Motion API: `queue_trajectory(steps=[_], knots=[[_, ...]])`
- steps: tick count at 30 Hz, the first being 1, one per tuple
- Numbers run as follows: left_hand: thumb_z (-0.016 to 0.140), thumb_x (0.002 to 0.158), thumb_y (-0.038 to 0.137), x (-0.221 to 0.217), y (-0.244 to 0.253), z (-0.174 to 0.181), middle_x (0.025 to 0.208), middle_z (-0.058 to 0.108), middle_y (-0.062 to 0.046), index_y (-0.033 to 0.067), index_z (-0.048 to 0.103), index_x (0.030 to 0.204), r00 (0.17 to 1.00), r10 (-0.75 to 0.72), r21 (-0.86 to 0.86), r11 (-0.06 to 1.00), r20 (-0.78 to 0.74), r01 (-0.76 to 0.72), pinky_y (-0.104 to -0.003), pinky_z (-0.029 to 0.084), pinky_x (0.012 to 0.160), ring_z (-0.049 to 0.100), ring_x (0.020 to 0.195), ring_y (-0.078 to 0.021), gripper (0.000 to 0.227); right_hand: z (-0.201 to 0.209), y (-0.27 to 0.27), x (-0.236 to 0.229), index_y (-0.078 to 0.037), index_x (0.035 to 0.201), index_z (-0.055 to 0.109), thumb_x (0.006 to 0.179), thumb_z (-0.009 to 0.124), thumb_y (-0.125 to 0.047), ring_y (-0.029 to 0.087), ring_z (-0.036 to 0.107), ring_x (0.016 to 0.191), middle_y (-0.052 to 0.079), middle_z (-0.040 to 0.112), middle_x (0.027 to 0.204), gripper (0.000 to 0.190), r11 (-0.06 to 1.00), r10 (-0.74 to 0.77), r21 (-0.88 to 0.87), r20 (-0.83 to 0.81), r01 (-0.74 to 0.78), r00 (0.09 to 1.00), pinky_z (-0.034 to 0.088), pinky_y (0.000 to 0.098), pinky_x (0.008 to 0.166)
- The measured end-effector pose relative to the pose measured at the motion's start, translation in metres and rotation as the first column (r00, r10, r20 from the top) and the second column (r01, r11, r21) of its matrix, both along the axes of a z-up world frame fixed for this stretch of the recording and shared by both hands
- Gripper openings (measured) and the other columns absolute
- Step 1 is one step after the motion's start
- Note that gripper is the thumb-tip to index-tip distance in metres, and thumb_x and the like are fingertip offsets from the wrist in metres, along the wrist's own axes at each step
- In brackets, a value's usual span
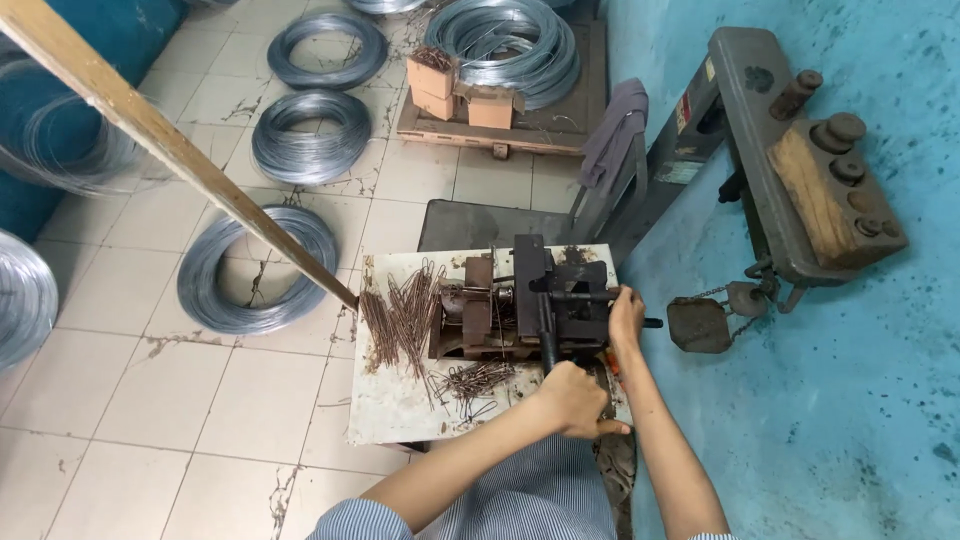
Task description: Cutting bundles of thin metal wires into shorter pieces using a manual lever-operated cutting machine
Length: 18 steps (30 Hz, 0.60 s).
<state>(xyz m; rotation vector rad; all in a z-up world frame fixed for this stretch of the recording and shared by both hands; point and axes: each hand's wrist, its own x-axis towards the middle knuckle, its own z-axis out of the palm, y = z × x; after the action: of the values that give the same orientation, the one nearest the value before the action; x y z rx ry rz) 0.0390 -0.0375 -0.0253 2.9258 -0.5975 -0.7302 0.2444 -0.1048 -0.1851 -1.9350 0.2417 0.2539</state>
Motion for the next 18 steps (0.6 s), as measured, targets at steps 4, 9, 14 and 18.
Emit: queue_trajectory(steps=[4,9,14,18], knots=[[0.018,0.095,0.071,-0.003,0.003,0.017,0.073,0.065,0.002,0.0114,0.066,0.071,0.999,0.033,0.001,0.999,-0.041,-0.033,-0.032,0.053,0.07,0.066,0.067,-0.0134,0.081,-0.015,0.001,0.011,-0.018,0.105,0.073,0.092,0.047,-0.045,0.031,0.056,0.119,0.01,0.051,0.136,0.04,0.959,-0.086,0.243,-0.232,0.143,0.969,0.049,0.0449,0.094],[0.041,0.102,0.059,-0.003,0.0,0.011,0.082,0.071,0.001,0.0128,0.072,0.089,0.998,0.065,-0.002,0.998,-0.022,-0.065,-0.034,0.05,0.073,0.068,0.076,-0.0172,0.057,-0.095,-0.031,0.05,-0.002,0.118,0.066,0.101,0.038,-0.021,0.04,0.059,0.108,0.023,0.065,0.118,0.037,0.999,-0.034,0.024,0.186,0.03,0.982,0.044,0.0487,0.09],[0.048,0.101,0.055,-0.004,0.001,0.008,0.079,0.064,0.0,0.0118,0.071,0.086,0.998,0.067,-0.018,0.998,0.002,-0.067,-0.031,0.05,0.066,0.062,0.072,-0.0167,0.051,-0.116,-0.064,0.07,-0.023,0.153,0.036,0.089,0.052,-0.033,0.047,0.026,0.14,0.015,0.033,0.155,0.066,0.637,0.46,-0.581,-0.242,-0.507,0.854,0.025,0.064,0.113],[0.054,0.103,0.052,-0.004,0.002,0.016,0.068,0.056,0.005,0.0125,0.068,0.079,0.992,0.113,-0.031,0.993,-0.058,-0.115,-0.027,0.053,0.073,0.055,0.063,-0.0091,0.048,-0.106,-0.069,0.064,-0.029,0.153,0.037,0.1,0.054,-0.007,0.037,0.034,0.144,0.007,0.046,0.147,0.06,-0.01,0.562,-0.765,-0.537,-0.644,0.629,0.0,0.0795,0.12]])
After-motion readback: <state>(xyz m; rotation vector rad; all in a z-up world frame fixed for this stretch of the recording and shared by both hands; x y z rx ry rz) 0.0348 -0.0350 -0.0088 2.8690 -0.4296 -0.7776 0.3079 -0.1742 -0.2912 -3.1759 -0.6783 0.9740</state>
